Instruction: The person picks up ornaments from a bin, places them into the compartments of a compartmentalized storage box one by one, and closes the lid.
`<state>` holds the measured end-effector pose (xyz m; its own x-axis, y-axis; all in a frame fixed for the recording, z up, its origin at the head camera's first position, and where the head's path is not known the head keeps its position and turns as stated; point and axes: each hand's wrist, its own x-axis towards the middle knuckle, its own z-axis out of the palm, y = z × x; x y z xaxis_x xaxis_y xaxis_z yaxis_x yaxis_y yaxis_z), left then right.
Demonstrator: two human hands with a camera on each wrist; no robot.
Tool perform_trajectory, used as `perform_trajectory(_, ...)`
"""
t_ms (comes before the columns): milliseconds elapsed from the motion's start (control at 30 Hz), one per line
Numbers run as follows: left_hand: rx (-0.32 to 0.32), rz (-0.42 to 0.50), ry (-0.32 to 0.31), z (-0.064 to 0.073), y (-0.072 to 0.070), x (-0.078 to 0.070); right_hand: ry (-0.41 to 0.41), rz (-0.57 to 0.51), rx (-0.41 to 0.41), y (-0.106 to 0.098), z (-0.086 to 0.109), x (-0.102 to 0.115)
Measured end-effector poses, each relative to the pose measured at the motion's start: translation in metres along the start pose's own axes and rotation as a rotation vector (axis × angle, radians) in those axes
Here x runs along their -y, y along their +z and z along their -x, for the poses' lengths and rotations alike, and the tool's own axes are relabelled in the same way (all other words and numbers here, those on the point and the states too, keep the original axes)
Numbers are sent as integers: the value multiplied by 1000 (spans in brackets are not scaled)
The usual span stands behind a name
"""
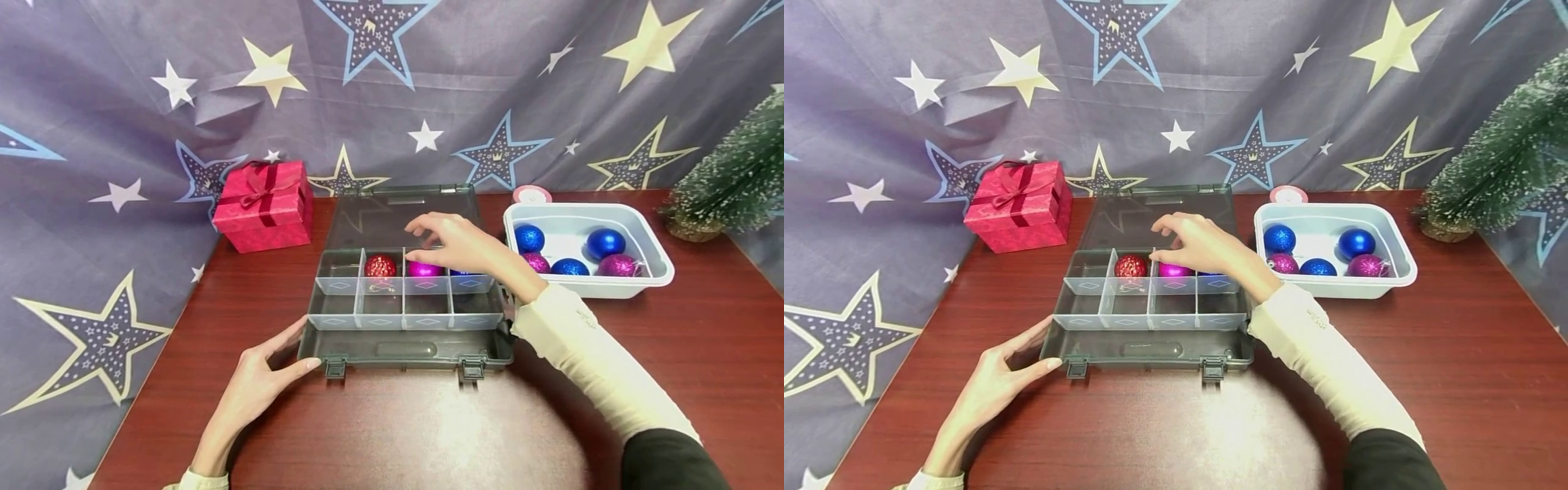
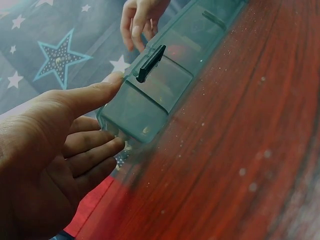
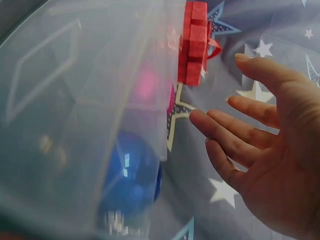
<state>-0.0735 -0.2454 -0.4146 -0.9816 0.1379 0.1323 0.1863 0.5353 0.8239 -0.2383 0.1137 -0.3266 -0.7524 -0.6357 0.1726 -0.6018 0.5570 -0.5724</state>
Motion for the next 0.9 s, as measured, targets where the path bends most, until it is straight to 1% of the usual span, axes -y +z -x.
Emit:
perform_trajectory(200, 4, -11, -12, 0, 0, 0, 56, 13, -64, -19, 24, -14)
perform_trajectory(467, 7, -24, -18, 0, -2, 0, 151, -70, -177, -46, 62, -43)
perform_trajectory(600, 6, -24, -19, 0, -2, 1, 222, -78, -231, -61, 81, -56)
perform_trajectory(700, 6, -22, -21, 0, -1, 1, 295, -56, -234, -71, 94, -67)
perform_trajectory(800, 7, -18, -26, 0, -1, 1, 367, -42, -206, -77, 105, -77)
perform_trajectory(900, 8, -15, -32, 0, -2, 2, 408, -25, -185, -80, 113, -88)
